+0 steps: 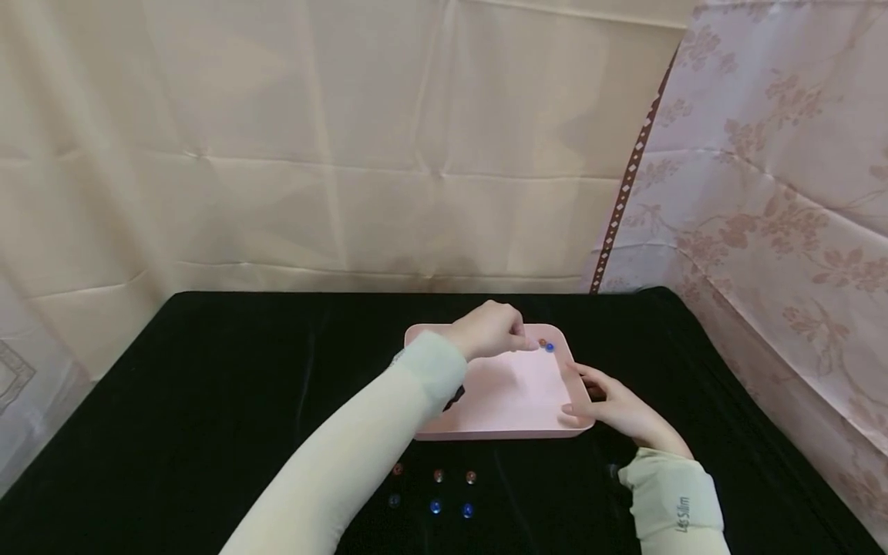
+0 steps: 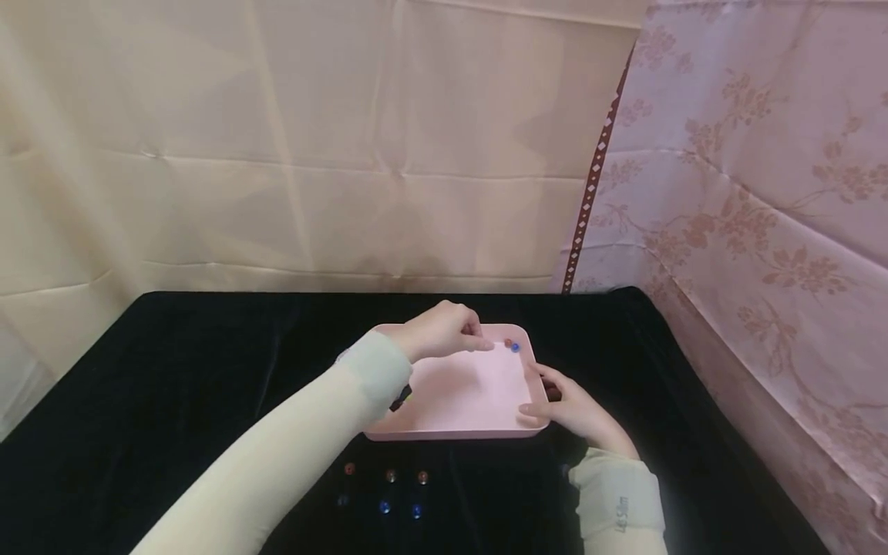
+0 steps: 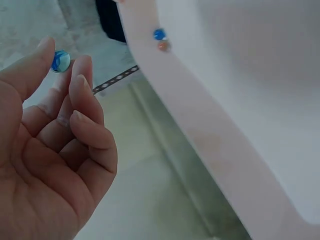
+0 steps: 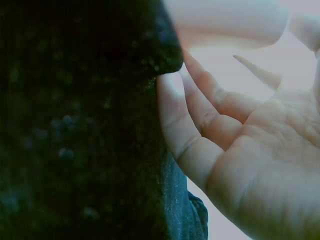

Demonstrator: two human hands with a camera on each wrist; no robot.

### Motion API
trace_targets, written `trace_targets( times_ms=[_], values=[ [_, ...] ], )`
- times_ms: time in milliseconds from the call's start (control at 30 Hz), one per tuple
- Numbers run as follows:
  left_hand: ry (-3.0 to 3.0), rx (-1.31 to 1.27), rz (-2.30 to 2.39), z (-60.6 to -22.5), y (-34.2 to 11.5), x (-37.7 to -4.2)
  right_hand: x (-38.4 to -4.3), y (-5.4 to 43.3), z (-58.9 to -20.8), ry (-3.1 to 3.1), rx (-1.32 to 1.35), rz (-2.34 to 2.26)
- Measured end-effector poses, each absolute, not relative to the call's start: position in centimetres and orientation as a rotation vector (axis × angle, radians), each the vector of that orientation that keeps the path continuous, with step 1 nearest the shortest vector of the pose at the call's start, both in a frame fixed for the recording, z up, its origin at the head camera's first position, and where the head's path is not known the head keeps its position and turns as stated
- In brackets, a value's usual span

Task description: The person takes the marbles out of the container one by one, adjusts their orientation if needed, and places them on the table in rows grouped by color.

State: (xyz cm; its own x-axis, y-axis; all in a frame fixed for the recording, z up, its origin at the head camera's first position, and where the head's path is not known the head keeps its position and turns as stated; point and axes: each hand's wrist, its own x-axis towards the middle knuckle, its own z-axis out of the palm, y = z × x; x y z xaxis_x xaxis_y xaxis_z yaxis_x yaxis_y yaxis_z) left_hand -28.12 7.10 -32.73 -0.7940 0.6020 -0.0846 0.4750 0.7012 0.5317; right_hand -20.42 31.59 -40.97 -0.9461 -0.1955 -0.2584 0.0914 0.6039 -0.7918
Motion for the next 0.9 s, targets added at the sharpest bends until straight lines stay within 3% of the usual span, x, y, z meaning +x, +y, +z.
trace_targets(
  times_ms=[900],
  values=[
    [2.715,0.99,0.709,-29.8,-0.3,-22.5,-20.3,30.9,-40.5,2.549,-0.057,-1.203]
  ],
)
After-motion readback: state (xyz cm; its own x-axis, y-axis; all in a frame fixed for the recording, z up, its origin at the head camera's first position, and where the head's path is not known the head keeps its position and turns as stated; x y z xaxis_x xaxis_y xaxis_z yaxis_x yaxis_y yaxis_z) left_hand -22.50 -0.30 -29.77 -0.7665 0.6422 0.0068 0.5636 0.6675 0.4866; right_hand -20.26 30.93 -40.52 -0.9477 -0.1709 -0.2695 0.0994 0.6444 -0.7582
